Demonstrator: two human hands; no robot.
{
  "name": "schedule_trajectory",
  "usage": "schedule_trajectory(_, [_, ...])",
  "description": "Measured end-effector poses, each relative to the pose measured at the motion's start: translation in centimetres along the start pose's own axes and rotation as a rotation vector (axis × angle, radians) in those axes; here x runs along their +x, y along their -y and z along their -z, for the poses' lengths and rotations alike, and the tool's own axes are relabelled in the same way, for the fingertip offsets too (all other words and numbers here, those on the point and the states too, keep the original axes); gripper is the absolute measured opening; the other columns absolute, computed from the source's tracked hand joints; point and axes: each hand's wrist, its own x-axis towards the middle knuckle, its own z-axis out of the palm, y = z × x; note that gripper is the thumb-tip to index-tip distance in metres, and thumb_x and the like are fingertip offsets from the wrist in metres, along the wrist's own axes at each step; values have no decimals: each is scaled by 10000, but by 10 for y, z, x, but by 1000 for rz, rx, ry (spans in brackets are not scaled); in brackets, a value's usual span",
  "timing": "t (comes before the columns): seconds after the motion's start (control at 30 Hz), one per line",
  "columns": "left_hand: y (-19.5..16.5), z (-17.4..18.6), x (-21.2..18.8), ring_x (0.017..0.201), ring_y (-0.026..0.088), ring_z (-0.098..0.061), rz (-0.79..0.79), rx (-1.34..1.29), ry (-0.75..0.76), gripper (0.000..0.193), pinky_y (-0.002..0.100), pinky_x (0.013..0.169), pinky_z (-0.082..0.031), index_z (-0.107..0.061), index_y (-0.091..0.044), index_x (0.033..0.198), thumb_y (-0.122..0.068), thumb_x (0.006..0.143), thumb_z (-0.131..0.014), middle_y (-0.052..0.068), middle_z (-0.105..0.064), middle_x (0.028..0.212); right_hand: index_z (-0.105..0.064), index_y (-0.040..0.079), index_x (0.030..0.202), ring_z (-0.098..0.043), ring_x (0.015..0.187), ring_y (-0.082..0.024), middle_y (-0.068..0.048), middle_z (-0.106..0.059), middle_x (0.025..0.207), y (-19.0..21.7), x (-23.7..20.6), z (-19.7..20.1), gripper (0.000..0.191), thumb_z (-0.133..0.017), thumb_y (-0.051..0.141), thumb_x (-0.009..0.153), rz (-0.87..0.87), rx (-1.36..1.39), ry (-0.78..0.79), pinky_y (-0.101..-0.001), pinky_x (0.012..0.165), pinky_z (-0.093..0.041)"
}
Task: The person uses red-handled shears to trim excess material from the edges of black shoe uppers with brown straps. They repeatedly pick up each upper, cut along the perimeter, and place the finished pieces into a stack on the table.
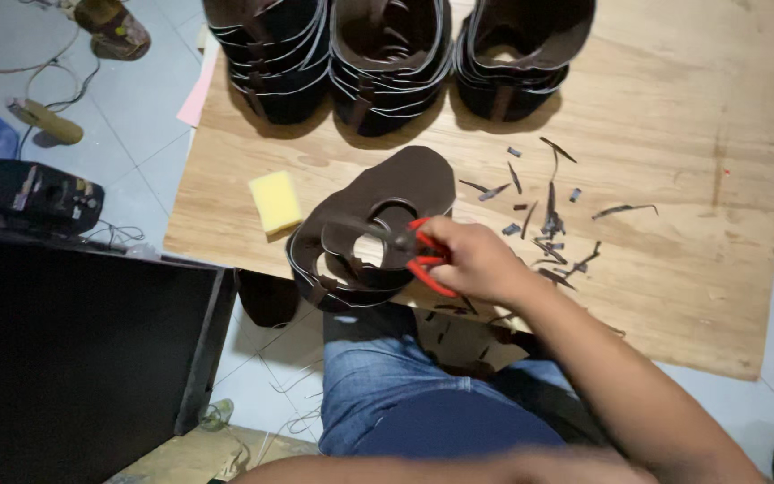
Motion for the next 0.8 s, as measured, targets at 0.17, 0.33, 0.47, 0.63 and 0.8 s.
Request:
schedule_trajectory(0.17, [39, 25, -18, 924, 165, -619, 539, 49, -433, 242, 346, 895, -523, -620, -46, 1011, -255, 955, -730, 51, -636, 967, -587, 27, 1131, -685, 918, -190, -105, -679, 1000, -8, -18, -2, 341, -760, 22, 838, 100, 173, -362, -340, 821, -571])
schedule_trajectory(0.33, [47, 54, -21, 1064, 99, -598, 459, -26, -853, 534, 306, 928, -519, -472, -96, 1262, -208, 833, -769, -17, -597, 1175, -504, 21, 1345, -705, 1043, -170, -75, -668, 1108, 6, -90, 11, 547, -767, -5, 867, 58, 614, -497, -333, 907, -588])
schedule_trajectory(0.47, [33, 64, -20, 1137, 164, -612, 394, -234, -712, 460, 334, 1020, -509, -532, 26, 1324, -133, 946, -740, 92, -636, 1233, -553, 27, 1314, -702, 992, -160, -74, -697, 1084, 16, -130, 13, 595, -820, 20, 781, -114, 666, -385, -323, 868, -593])
schedule_trajectory(0.63, [44, 57, -17, 1074, 132, -610, 426, -326, -760, 440, 327, 982, -517, -547, -24, 1333, -101, 933, -713, 53, -642, 1175, -594, 45, 1298, -600, 871, -120, -30, -627, 1039, 2, -161, 21, 564, -813, 186, 798, -182, 602, -266, -279, 796, -523])
schedule_trajectory(0.8, [55, 55, -19, 1020, 143, -619, 374, -365, -772, 378, 335, 927, -547, -559, 8, 1287, -56, 952, -721, 61, -643, 1123, -645, 46, 1150, -608, 802, -96, -6, -639, 880, -20, -184, 13, 410, -690, 373, 908, -207, 604, 46, -256, 728, -535])
